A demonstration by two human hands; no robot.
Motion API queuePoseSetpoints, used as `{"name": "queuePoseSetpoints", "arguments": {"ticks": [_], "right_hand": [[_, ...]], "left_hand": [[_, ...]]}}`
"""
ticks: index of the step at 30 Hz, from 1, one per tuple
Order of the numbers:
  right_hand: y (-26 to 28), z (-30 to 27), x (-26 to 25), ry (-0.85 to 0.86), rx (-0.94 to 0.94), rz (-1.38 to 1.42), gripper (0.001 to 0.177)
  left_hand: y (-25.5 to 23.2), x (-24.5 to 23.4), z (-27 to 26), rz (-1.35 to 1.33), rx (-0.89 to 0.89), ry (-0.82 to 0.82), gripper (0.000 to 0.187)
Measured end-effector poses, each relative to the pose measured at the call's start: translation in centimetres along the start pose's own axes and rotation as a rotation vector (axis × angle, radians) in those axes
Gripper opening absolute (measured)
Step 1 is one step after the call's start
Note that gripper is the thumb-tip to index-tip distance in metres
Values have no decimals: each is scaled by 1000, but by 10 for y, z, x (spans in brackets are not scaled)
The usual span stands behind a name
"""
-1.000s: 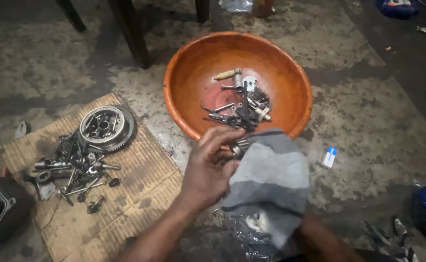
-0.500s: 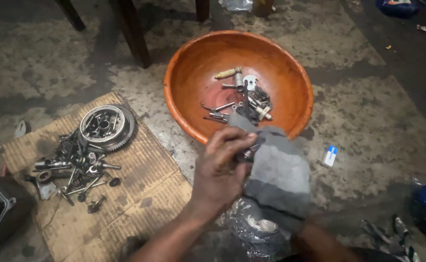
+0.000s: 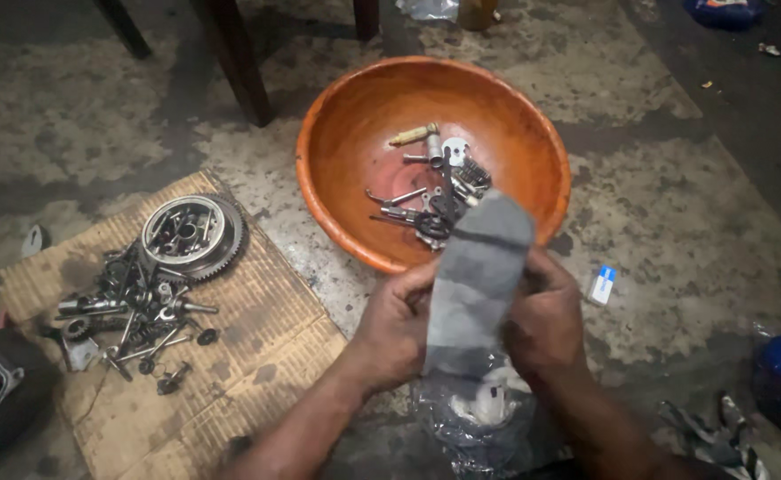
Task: The person sits on the floor and wipes various small mechanical parts, including gears, springs, and metal rods, using a grey cloth. The parts are picked up one by one from a cardboard sheet and an orange basin, wiped thoroughly, and then placed back into the basin.
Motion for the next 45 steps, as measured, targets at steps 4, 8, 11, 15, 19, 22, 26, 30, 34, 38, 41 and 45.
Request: {"name": "queuePoseSetpoints", "arguments": {"ticks": [4,8,11,15,19,22,26,30,34,38,41,45], "right_hand": [[37,-17,23,76,-183,34,27],[62,-20,43,169,-305,92,34],[67,-16,50,310,-245,207,39],[38,-13,53,347,-77,292,40],[20,-17,53,271,-199,151,31],[26,-12,42,252,-270,-3,32],[43,-16,38,340,-464,-85,31],[52,-23,31,297,-700,-220,32],[27,-12,17,210,-499,-21,34],[-11,9,7,144,-153,218,31],[-52,14,16,230,321,519,31],[-52,14,26,448,315,548,34]], "left_hand": [[-1,3,1,-55,-17,12,61],[-40,-2,2,0,98,-92,61],[-53,-4,3,-49,191,-125,57],[-39,-21,4,-67,205,-205,33],[-9,-27,4,79,218,-254,23],[-7,-30,11,169,126,-265,21],[-23,-28,7,329,-202,-373,33],[-50,-5,9,585,-255,-215,56],[-76,20,7,968,105,-66,55],[-83,39,3,1254,395,104,55],[-78,49,1,1440,450,194,57],[-73,32,3,1324,340,225,53]]}}
Point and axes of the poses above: each hand's wrist, its own z-axis towards the middle knuckle, its own x-axis out of the palm, y = z × x, the point moved 8 cm from there along z, towards the middle knuckle, and after that the axes turned 3 degrees about z, right-handed, at the moved point
